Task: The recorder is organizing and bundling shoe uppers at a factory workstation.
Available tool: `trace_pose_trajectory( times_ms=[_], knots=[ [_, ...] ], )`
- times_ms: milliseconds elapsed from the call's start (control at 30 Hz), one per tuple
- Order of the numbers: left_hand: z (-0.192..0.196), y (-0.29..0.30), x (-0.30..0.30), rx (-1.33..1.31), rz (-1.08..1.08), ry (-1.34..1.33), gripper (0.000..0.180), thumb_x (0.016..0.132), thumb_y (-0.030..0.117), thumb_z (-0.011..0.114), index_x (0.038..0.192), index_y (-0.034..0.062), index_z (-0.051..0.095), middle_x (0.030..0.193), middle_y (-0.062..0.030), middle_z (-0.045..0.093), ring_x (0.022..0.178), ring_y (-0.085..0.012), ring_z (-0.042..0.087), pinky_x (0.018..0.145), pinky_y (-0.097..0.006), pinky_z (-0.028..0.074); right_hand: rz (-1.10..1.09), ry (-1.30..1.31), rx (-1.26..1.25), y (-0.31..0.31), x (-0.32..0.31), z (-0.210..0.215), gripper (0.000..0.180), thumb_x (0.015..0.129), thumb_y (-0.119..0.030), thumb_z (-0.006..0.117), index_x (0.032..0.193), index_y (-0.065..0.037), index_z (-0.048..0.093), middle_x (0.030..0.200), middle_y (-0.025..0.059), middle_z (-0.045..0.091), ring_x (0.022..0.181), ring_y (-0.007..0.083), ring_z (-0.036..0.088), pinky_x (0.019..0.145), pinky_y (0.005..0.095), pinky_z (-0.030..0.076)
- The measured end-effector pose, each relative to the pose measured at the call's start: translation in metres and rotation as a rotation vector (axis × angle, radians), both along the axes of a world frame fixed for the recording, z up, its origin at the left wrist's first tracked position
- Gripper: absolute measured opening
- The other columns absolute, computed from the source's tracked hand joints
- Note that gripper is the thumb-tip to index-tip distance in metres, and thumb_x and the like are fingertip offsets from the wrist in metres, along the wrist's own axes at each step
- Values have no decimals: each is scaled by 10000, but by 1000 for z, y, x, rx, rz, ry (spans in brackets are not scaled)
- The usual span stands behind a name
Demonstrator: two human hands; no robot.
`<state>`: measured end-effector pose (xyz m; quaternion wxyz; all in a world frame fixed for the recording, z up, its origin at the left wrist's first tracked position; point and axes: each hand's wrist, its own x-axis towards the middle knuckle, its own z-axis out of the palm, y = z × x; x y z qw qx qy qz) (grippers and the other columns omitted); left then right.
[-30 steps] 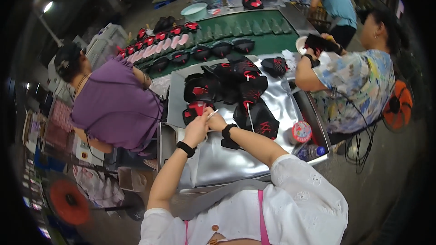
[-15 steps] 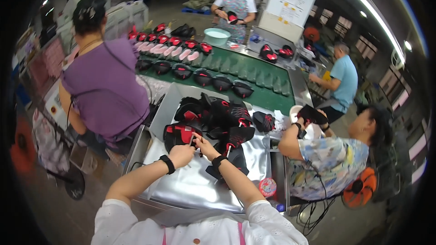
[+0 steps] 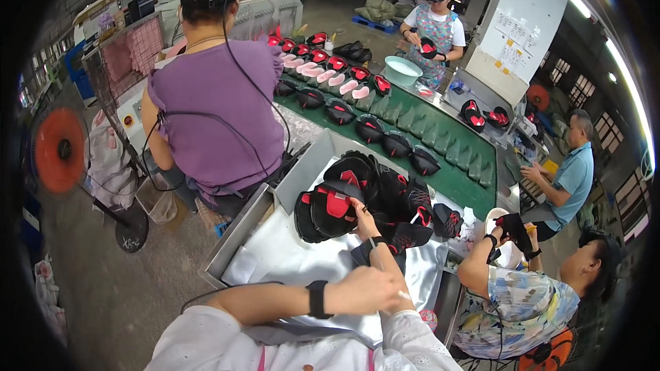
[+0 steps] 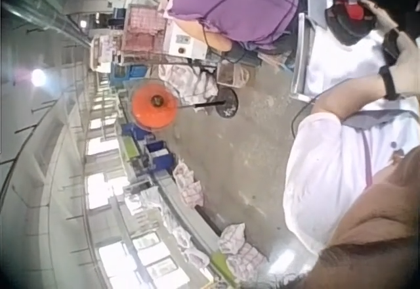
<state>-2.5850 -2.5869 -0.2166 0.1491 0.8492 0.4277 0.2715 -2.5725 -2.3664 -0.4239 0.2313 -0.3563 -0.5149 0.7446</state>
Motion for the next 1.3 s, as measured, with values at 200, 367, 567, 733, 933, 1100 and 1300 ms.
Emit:
trace_pose_trajectory(
  times_ms=[200,367,567,733,933,1100,1300],
  knots=[
    [84,-47,-38,193,-211,-583,173,729,30,614,902,38,609,791,-102,578,625,-266,556,553,-319,456,13,84,239,-17,-5,-18,415,943,-364,323,1272,-128,418,1261,31,430,1120,187,427,877,354,410],
    [83,-104,-86,477,349,-1214,46,779,30,564,769,-10,583,683,-124,548,517,-196,506,503,-307,426,-67,-53,238,-14,-3,-22,323,935,-250,366,1198,-103,482,1126,37,546,1029,185,520,887,349,416],
    [47,-192,-177,1441,653,-604,241,864,235,446,839,6,515,930,-168,496,593,-232,464,517,-359,420,-107,-514,841,-14,-3,-44,376,881,-329,386,931,-16,588,970,199,600,950,339,559,811,397,438],
    [36,-229,-196,1158,767,-272,188,849,189,491,864,5,525,923,-159,482,623,-205,465,528,-288,393,311,-319,550,-92,13,44,323,870,-254,428,699,-8,549,660,95,594,626,174,603,595,298,455],
    [14,-235,-224,745,857,-335,242,835,210,577,791,-27,599,724,-137,560,662,-270,524,609,-346,433,662,-209,478,-183,61,107,269,885,-209,427,731,-12,527,596,30,518,535,127,536,545,273,434],
    [-10,-165,-226,323,584,-408,87,713,29,521,741,-43,560,684,-143,551,625,-252,544,586,-308,423,653,-166,455,-241,94,165,179,893,-138,426,832,-12,537,571,-1,479,522,86,475,519,256,394],
    [3,-80,-171,75,69,-235,68,686,24,566,743,-6,587,646,-102,525,577,-214,516,535,-275,395,259,-185,342,-300,153,182,170,879,-108,437,957,1,540,611,1,503,543,63,468,532,222,397]
  ],
)
